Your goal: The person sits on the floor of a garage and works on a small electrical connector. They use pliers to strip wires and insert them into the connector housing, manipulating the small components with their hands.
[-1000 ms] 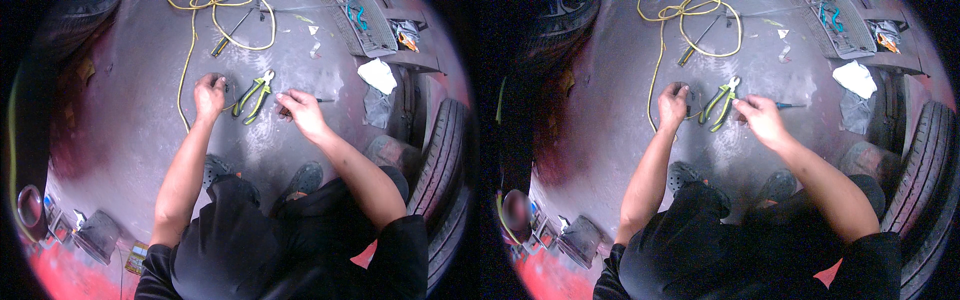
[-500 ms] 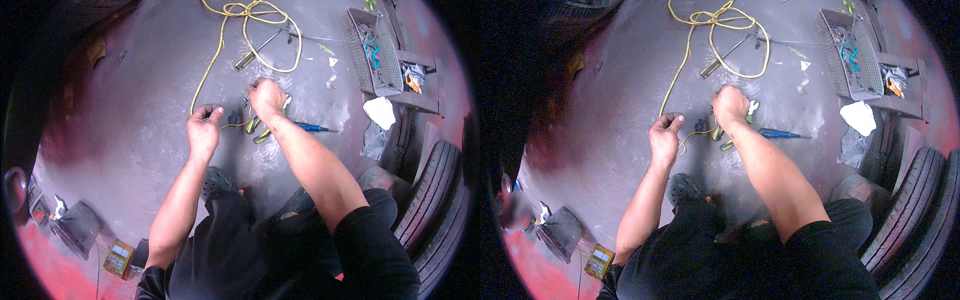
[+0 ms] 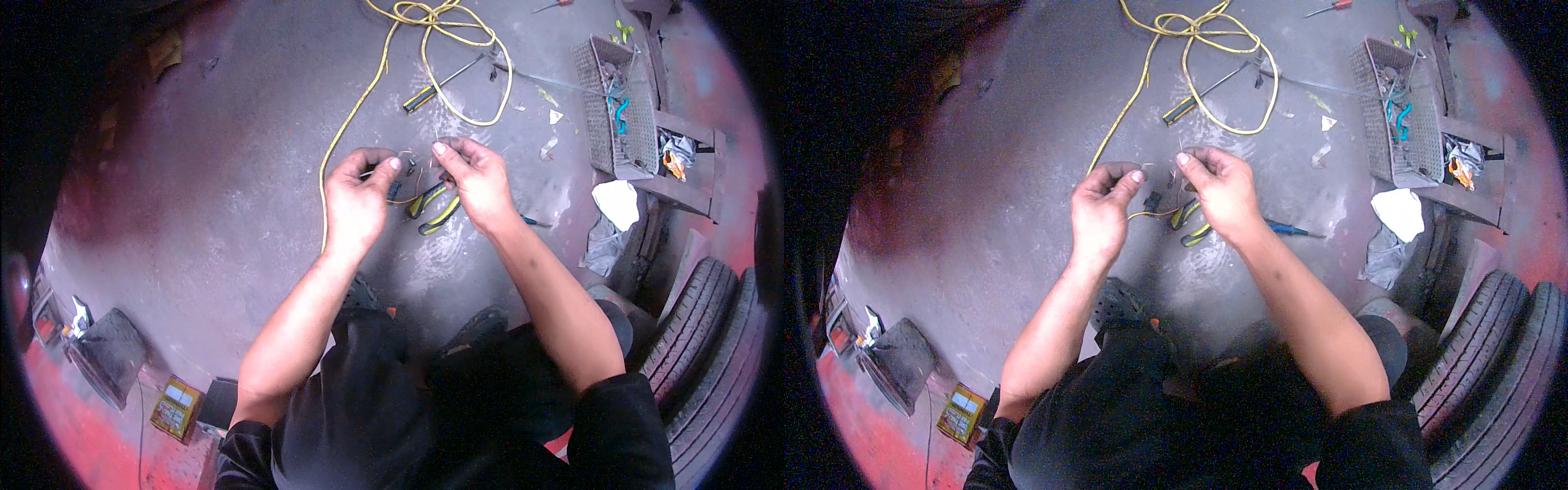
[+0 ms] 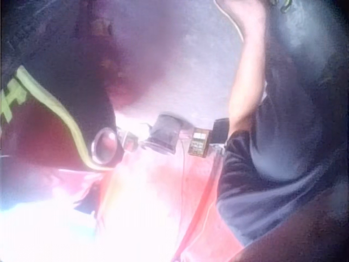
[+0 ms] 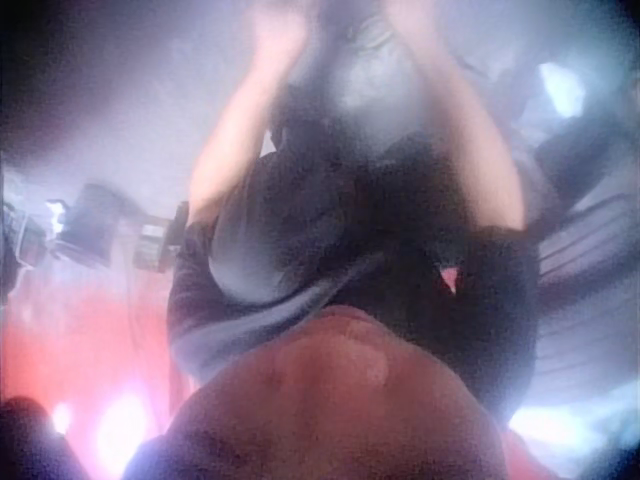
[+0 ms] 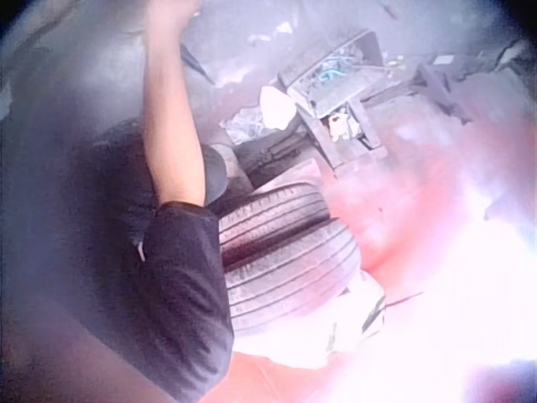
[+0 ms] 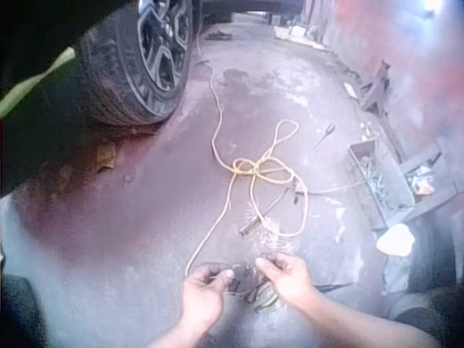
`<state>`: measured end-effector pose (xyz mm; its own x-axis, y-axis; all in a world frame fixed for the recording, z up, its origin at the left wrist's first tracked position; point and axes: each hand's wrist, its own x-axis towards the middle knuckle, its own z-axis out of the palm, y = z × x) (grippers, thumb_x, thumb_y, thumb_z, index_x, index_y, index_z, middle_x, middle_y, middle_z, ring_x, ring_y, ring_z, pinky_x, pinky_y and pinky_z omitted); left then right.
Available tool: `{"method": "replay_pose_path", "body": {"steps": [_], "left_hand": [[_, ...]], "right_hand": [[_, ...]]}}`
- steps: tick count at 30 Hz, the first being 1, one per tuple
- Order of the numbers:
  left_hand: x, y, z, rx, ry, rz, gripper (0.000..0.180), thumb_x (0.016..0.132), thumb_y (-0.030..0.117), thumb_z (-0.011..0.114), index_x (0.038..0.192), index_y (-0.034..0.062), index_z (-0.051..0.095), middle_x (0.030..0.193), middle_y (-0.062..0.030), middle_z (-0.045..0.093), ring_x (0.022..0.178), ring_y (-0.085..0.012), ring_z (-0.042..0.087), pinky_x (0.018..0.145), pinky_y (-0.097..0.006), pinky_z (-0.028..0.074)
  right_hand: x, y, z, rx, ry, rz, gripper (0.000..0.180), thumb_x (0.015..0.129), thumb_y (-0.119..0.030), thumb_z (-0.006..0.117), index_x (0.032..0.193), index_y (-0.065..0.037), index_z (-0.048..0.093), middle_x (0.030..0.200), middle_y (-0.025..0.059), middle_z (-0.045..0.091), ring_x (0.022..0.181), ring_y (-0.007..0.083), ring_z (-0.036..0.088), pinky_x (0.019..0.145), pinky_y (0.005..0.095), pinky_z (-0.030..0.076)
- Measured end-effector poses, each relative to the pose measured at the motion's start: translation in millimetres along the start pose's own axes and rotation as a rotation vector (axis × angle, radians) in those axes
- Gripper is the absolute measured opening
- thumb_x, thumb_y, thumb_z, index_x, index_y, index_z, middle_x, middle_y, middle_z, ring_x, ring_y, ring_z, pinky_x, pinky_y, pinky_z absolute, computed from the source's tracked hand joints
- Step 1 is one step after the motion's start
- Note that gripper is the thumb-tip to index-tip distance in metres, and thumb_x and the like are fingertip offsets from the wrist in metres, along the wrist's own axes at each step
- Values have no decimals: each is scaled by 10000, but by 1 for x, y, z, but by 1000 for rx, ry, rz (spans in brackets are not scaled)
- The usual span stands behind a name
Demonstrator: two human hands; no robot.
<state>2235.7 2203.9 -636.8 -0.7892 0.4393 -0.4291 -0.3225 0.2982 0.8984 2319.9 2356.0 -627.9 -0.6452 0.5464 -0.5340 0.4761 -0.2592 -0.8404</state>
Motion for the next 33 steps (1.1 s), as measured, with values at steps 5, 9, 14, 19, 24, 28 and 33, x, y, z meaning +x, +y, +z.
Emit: {"method": "replay_pose_path", "body": {"steps": [5,9,14,19,24,28,33], "left_hand": [[-20,26,16,2,-64,-126,101,905,93,671,933,-4,677,867,-52,691,797,-121,610,762,-271,486],[-30,22,17,-97,-55,-180,116,909,82,661,941,-29,668,863,-72,692,804,-140,621,769,-281,496],[-38,12,11,-47,-51,-149,121,893,75,685,946,-33,680,898,-91,712,833,-137,641,781,-285,510],[-49,13,17,79,-38,-70,111,878,71,701,932,-25,695,902,-91,726,830,-125,652,772,-277,514],[-50,10,31,160,23,33,125,847,95,702,878,-24,680,768,-112,698,702,-139,641,658,-312,513],[-49,7,28,203,-5,-37,135,905,107,651,930,-23,681,830,-53,698,771,-93,608,738,-263,497],[-39,18,20,114,-47,-10,157,880,128,680,932,-19,694,804,-72,698,758,-119,622,709,-293,504]], "right_hand": [[-24,-6,2,-1,45,-88,225,926,-169,678,1010,39,676,851,39,682,764,90,597,704,246,482],[-37,-1,16,119,128,-85,189,905,-125,697,999,38,681,861,39,683,778,89,599,710,236,482],[-45,10,30,244,140,-41,182,906,-106,695,1003,47,677,894,50,684,799,97,607,713,226,484],[-52,12,29,303,193,-33,184,913,-108,690,1002,52,674,893,50,681,788,94,604,700,230,482],[-55,14,20,347,193,15,191,913,-119,692,1009,46,676,862,39,677,763,91,602,677,228,477],[-57,19,10,318,190,37,190,907,-127,701,1003,36,687,826,21,673,720,79,593,637,222,468],[-63,28,-5,86,204,-85,179,903,-130,703,976,34,704,807,7,670,690,75,588,608,228,465]]}}
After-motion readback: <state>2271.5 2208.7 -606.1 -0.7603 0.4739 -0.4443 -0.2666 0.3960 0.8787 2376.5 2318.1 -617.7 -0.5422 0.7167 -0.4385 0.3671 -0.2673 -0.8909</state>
